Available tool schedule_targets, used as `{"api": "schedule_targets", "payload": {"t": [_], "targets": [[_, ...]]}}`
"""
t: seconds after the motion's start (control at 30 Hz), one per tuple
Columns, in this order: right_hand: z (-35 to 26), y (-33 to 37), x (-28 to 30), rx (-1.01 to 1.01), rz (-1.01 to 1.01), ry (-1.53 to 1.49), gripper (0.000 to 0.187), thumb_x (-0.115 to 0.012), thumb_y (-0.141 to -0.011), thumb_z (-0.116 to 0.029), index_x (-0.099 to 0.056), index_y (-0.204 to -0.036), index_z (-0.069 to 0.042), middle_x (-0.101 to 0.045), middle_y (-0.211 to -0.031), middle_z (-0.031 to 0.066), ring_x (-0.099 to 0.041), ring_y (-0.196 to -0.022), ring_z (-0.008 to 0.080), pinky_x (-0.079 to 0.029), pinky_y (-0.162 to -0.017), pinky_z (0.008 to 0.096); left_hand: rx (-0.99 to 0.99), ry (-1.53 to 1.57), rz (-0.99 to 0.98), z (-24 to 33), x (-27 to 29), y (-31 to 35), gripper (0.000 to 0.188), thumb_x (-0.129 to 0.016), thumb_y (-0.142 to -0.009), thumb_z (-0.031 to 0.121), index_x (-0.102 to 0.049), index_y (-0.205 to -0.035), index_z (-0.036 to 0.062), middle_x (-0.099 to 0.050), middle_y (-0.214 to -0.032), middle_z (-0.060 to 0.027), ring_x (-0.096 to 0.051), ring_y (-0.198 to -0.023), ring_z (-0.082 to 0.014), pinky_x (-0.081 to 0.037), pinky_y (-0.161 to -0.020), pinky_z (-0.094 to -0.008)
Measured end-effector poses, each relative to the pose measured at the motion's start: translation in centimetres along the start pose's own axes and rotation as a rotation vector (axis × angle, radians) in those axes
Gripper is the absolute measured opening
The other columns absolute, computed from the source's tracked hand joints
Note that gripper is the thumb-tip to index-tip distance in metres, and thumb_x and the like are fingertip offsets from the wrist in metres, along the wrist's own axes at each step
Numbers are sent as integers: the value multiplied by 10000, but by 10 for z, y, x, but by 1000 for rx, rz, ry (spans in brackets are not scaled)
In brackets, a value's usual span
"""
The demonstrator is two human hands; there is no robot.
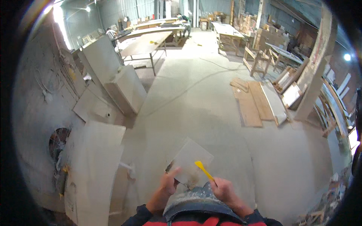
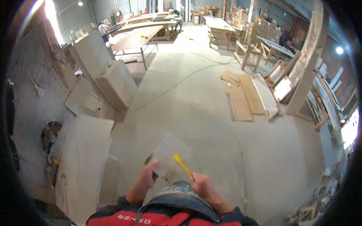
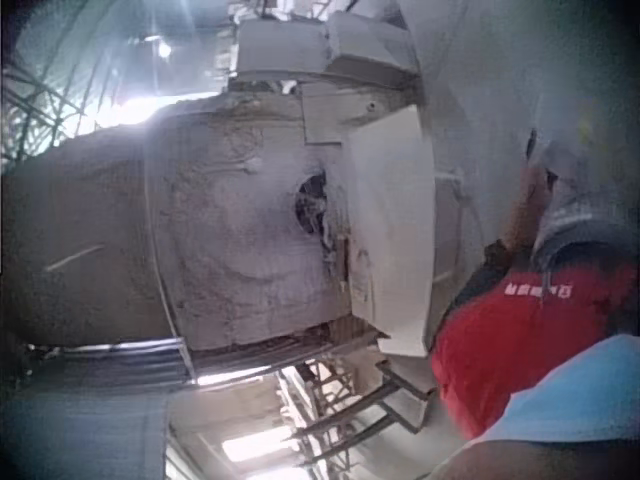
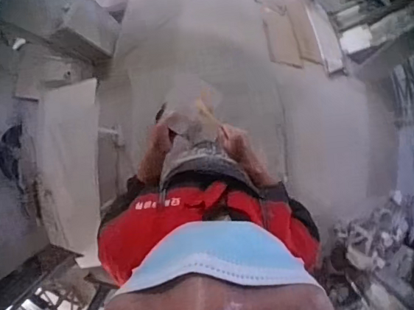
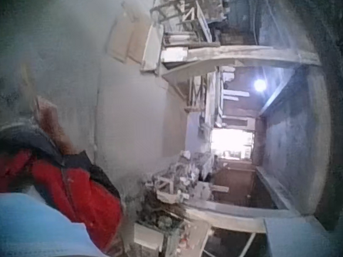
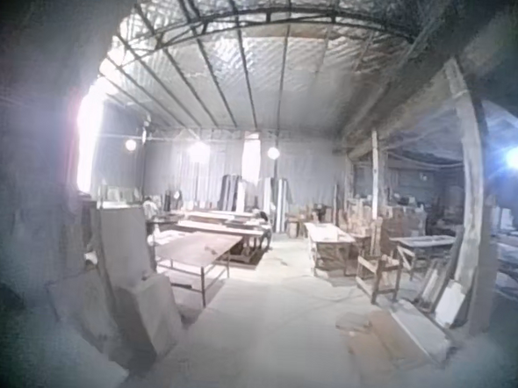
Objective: The person retrieves a small rectangular tile and a yellow spatula, then scoops adhesive from a metal can and spreads it onto the tile surface. The person continues to apply and smooth the adhesive on the tile while standing at a workbench.
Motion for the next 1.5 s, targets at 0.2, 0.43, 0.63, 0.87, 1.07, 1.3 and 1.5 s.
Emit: {"api": "schedule_targets", "payload": {"t": [0.2,0.43,0.63,0.87,1.07,1.3,1.5], "targets": [[132,-221,-24,80,-25,-98,250,-670,-961,-224,-615,-798,-42,-664,-775,205,-656,-717,432,-510,-607,518,-180,58,-71,59,-86,-227,433,-692,-935,147,-619,-1353,63,-691,-1266,-125,-637,-1234,-264,-511,-1032,-406],[258,-507,-63,115,-270,-140,200,-667,-963,-229,-646,-860,-59,-673,-785,205,-656,-736,447,-515,-629,523,-239,187,17,129,-180,-435,570,-615,-958,277,-522,-1455,15,-626,-1396,-121,-592,-1298,-308,-440,-1123,-464],[386,-724,-68,261,-37,-268,216,-673,-967,-254,-640,-840,-83,-660,-733,194,-653,-683,440,-509,-595,524,-228,210,-105,199,-277,-676,577,-595,-964,326,-536,-1447,17,-623,-1412,-126,-590,-1296,-306,-452,-1107,-474],[502,-1004,-28,29,77,-50,260,-662,-979,-246,-607,-806,-60,-632,-685,211,-648,-648,435,-495,-556,524,-137,238,-179,287,-427,-981,535,-600,-949,349,-589,-1379,30,-657,-1341,-118,-625,-1227,-311,-489,-1046,-466],[666,-1195,-103,83,-227,118,142,-715,-914,-124,-645,-804,-68,-628,-731,145,-609,-595,372,-502,-547,474,-137,168,-270,403,-579,-1187,601,-602,-950,340,-519,-1456,26,-617,-1406,-138,-601,-1258,-328,-473,-1072,-481],[740,-1488,-84,333,160,-138,144,-708,-923,-142,-646,-825,-56,-622,-723,143,-605,-602,366,-489,-550,477,-149,174,-126,502,-654,-1416,543,-614,-967,359,-588,-1399,30,-681,-1313,-147,-634,-1216,-322,-480,-1063,-464],[811,-1715,-164,263,-253,-39,243,-663,-959,-202,-608,-763,-70,-593,-638,171,-614,-596,410,-470,-536,518,-224,328,-8,614,-709,-1562,595,-567,-991,321,-488,-1497,17,-602,-1448,-149,-577,-1326,-340,-432,-1145,-485]]}}
Point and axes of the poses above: each hand's wrist, its own y-axis away from the middle knuckle, its own x-axis out of the back of the hand, z = x × y, the point moved 7 cm from there along -y, towards the middle knuckle
